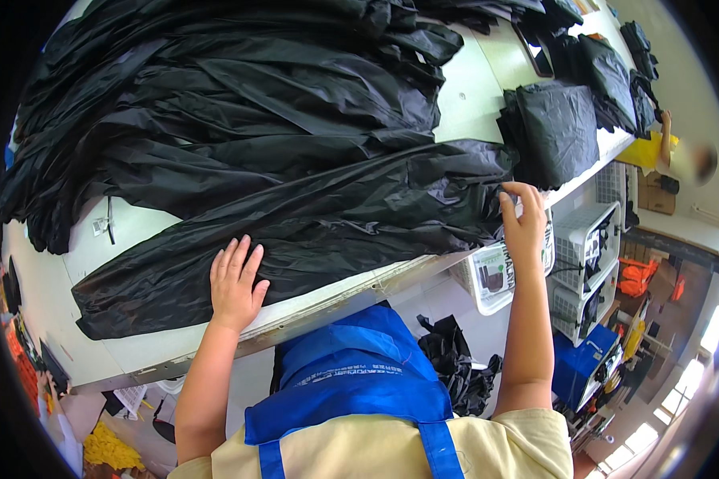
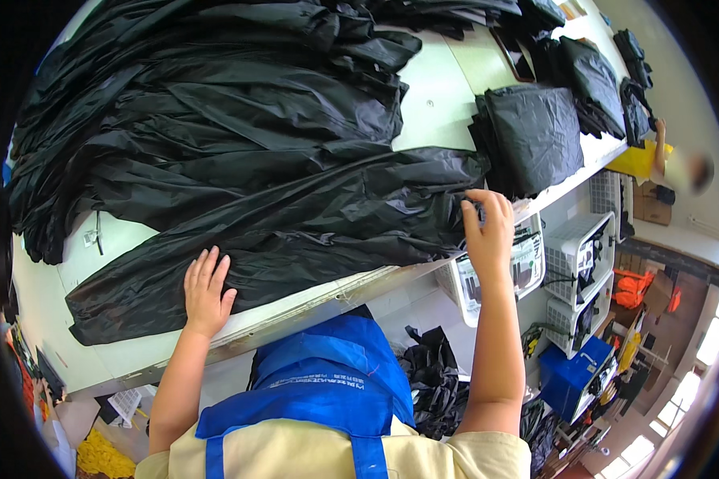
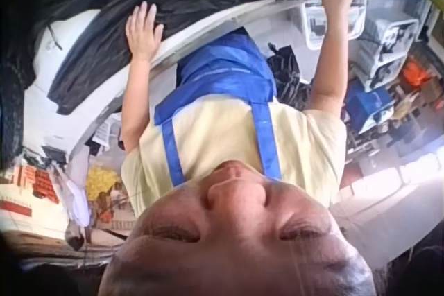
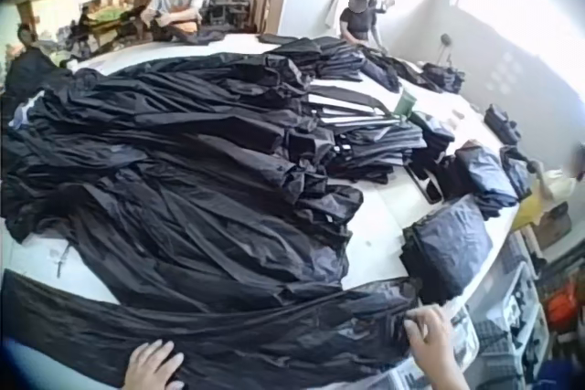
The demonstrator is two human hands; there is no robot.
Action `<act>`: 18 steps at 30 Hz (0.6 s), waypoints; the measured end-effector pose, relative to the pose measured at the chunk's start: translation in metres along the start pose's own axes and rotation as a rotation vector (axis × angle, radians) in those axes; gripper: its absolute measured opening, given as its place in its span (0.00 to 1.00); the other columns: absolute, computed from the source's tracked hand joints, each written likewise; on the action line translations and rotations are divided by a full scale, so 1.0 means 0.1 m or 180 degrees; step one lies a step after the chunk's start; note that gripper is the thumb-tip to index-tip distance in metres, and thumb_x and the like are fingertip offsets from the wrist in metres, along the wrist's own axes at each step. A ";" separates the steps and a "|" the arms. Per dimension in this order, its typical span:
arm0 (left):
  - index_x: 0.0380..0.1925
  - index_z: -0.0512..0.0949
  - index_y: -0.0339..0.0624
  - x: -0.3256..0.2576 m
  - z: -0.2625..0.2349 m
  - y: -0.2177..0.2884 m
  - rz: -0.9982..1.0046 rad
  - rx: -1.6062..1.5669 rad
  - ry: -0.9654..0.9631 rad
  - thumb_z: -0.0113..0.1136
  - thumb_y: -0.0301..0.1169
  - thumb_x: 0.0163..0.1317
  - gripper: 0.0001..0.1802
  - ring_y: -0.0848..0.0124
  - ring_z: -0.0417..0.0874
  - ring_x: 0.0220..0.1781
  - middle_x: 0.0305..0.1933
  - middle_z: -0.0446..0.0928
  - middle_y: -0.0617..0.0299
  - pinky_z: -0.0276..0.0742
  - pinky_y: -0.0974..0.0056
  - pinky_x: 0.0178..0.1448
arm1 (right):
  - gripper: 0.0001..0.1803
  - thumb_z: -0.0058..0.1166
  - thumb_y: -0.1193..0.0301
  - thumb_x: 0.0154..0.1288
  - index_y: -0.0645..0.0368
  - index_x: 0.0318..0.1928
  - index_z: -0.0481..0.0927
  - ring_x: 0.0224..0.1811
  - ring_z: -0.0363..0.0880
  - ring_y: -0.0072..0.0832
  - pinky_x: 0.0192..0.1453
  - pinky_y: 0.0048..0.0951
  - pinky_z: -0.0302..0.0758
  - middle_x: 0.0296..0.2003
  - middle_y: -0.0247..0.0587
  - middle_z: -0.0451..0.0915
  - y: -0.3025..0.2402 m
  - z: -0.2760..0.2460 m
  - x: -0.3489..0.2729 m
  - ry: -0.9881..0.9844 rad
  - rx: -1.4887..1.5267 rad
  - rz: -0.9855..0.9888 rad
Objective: The person trims excess black fabric pieces on a worktable using shears. They repeatedly pick up fabric, align edges, cut along seams, and place trimmed pieces aside. The process continues with multiple fabric items handled one at a time.
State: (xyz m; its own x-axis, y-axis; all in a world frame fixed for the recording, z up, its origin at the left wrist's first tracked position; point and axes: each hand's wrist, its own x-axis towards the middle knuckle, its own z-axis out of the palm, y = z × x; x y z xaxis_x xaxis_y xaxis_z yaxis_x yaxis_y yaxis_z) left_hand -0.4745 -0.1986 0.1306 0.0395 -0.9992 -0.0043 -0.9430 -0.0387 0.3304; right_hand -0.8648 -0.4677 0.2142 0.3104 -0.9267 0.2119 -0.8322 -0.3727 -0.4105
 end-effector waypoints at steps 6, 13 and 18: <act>0.64 0.69 0.47 0.16 -0.07 0.22 -0.0260 0.0123 0.0071 0.49 0.43 0.68 0.27 0.49 0.66 0.67 0.67 0.66 0.50 0.57 0.47 0.71 | 0.09 0.58 0.73 0.59 0.58 0.41 0.81 0.47 0.76 0.41 0.55 0.37 0.69 0.41 0.41 0.79 -0.27 0.28 0.26 -0.0301 0.0120 -0.0691; 0.64 0.69 0.46 0.18 -0.04 0.31 -0.0438 0.0281 -0.0073 0.53 0.37 0.64 0.27 0.48 0.63 0.69 0.68 0.63 0.50 0.56 0.46 0.71 | 0.10 0.51 0.74 0.64 0.59 0.45 0.80 0.47 0.78 0.47 0.53 0.40 0.73 0.42 0.49 0.81 -0.11 0.44 0.80 -0.0470 0.0075 -0.0844; 0.63 0.69 0.46 0.20 -0.06 0.43 -0.0703 0.0146 -0.0203 0.58 0.31 0.57 0.30 0.47 0.61 0.70 0.68 0.62 0.50 0.55 0.44 0.72 | 0.14 0.56 0.70 0.61 0.59 0.48 0.81 0.44 0.79 0.51 0.51 0.41 0.75 0.40 0.54 0.82 0.04 0.38 0.97 -0.1554 -0.0412 -0.0473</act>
State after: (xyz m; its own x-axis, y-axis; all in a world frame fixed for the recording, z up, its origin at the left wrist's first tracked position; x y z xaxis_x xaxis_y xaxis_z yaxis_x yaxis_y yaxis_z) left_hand -0.5119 -0.2206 0.1507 0.2271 -0.9649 -0.1320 -0.9279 -0.2555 0.2716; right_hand -0.8207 -0.5610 0.1995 0.5817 -0.7907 -0.1909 -0.8032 -0.5214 -0.2881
